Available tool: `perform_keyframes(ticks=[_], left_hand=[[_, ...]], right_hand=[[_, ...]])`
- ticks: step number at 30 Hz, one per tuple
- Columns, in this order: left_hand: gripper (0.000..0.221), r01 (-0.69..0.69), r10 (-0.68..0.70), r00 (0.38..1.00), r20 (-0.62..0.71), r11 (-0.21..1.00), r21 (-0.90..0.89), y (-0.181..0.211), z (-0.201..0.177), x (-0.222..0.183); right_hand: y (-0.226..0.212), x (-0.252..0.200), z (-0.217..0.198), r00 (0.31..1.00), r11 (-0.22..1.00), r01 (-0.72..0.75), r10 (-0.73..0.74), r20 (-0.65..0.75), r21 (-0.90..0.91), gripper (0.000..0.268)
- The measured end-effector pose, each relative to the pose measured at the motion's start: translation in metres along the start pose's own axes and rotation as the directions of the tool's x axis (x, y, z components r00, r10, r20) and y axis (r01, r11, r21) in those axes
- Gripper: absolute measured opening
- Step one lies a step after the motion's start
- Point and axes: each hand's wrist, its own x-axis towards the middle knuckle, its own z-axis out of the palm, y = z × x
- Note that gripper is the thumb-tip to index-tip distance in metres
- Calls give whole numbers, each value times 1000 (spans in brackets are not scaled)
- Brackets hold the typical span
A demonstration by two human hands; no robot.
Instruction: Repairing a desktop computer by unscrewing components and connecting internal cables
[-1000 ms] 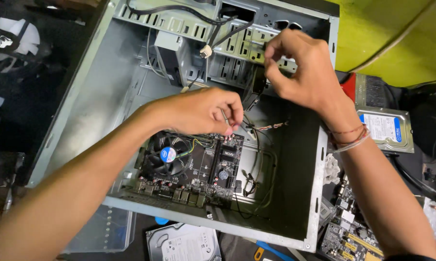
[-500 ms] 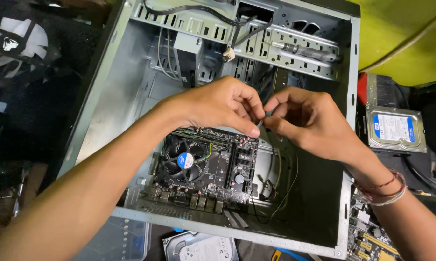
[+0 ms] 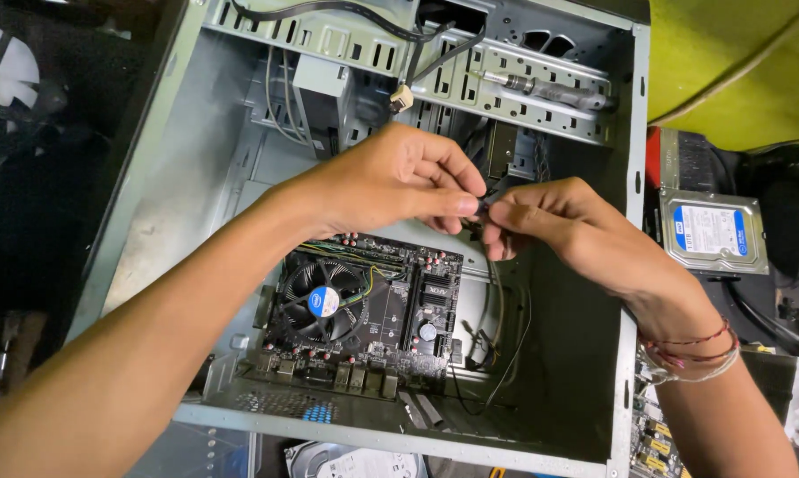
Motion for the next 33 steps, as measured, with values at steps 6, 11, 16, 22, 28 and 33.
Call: perform_keyframes(ticks=[6,11,16,22,28,33], left_hand=[[30,-168,168,986,-15,986,9,-7,-2,2],[29,-293,292,956,-37,956,-19,-12,0,4],[24,-377,377,926,-22,926,-25,-12,4,4],[26,-357,357,934,6,933,-44,-8,5,0],[23,-371,373,928,25,927,-54,-8,4,0],[21,-381,381,924,31,924,-23,-9,4,0]], right_hand=[[-5,-1,1,999,999,40,-40,11,33,28],[-1,-1,1,997,995,76,-76,-11,65,22],[-5,-3,-2,995,991,89,-92,30,105,23],[2,-3,-3,994,987,85,-93,53,135,20],[5,-3,-4,994,988,63,-75,85,138,16],[5,-3,-4,994,991,44,-56,89,122,14]])
